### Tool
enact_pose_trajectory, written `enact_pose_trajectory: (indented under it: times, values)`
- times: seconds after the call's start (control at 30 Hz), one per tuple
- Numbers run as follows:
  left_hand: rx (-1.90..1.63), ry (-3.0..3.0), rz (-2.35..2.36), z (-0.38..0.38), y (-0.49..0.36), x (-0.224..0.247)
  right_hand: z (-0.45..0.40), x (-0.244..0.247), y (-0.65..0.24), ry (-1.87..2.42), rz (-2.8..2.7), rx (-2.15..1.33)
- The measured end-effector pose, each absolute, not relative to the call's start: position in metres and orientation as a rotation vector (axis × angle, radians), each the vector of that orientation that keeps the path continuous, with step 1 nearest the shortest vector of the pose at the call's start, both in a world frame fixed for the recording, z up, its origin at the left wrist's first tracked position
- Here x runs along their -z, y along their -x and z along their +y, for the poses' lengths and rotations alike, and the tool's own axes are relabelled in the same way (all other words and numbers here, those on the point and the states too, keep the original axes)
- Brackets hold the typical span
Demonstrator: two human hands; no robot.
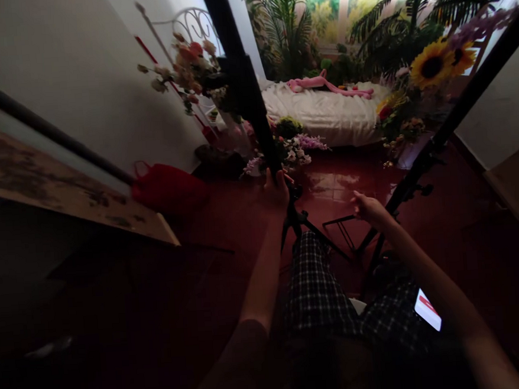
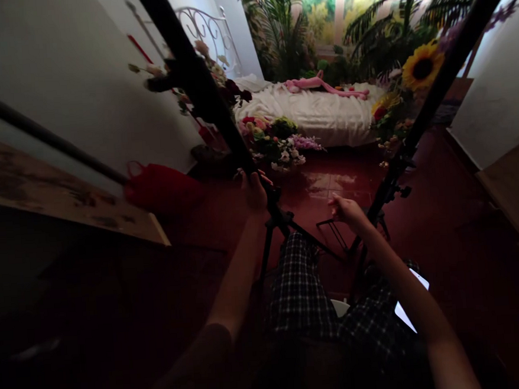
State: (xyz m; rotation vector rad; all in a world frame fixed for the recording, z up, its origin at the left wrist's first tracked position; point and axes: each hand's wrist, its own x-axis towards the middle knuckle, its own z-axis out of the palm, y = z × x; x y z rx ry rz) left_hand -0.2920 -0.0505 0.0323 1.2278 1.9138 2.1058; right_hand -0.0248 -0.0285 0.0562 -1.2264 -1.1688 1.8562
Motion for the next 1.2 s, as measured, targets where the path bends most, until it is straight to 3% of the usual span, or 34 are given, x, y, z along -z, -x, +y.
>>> enact_pose_trajectory:
  times: [0.17,0.3,0.6,1.2]
  values:
    - [-2.137,-1.204,1.858,-0.056,0.284,-0.033,-0.048,-0.074,0.115,0.933,-0.815,-2.563]
    - [-2.154,-1.207,1.851,-0.058,0.282,-0.035,-0.047,-0.080,0.149,0.680,-0.592,-2.808]
    - [-2.204,-1.115,1.830,-0.063,0.272,-0.043,-0.042,-0.092,0.154,0.825,-0.370,-2.904]
    - [-2.157,-1.114,1.906,-0.057,0.278,-0.039,-0.055,-0.100,0.173,0.813,-0.012,-2.644]
